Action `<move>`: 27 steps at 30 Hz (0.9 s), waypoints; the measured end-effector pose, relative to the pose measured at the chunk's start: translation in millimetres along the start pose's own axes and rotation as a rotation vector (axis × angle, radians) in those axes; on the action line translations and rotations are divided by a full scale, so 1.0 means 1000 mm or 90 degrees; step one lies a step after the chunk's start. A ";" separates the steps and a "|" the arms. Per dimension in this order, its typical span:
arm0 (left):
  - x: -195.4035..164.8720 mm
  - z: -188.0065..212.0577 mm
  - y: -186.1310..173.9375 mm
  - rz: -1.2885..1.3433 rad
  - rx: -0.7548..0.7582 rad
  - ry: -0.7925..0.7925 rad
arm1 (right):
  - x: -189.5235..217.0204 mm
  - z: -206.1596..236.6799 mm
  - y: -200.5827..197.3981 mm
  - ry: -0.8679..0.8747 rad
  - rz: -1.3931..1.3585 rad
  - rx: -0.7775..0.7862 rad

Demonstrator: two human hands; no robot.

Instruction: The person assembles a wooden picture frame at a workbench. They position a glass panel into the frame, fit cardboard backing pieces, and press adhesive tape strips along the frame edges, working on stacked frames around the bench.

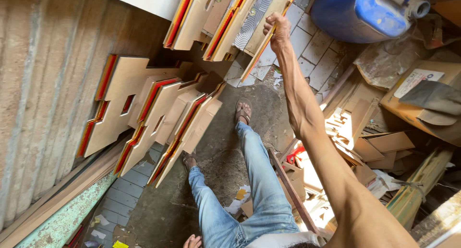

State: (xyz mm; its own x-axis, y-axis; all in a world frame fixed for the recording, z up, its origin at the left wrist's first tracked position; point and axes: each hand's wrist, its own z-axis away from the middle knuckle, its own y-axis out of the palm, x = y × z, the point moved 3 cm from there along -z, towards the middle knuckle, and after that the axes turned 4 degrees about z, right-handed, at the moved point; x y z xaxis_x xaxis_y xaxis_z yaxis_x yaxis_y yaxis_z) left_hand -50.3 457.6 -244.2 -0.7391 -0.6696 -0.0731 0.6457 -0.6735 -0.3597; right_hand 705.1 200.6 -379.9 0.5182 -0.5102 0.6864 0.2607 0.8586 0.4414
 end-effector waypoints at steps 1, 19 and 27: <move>-0.002 0.003 0.000 -0.005 0.007 -0.003 | 0.001 0.006 -0.003 -0.002 0.001 -0.010; -0.186 0.055 0.099 -0.382 0.483 0.546 | 0.048 0.512 -0.052 -0.194 0.017 -0.053; -0.223 0.137 0.177 -0.512 0.584 0.638 | 0.029 0.942 -0.010 -0.397 -0.106 -0.001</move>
State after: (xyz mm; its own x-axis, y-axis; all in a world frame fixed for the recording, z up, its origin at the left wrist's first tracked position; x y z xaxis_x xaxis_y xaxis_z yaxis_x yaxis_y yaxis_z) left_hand 254.9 445.2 -164.1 -0.5130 0.1618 -0.8430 -0.3453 -0.9380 0.0301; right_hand -50.2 130.5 179.7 -0.0999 -0.5701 0.8155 0.2980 0.7648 0.5712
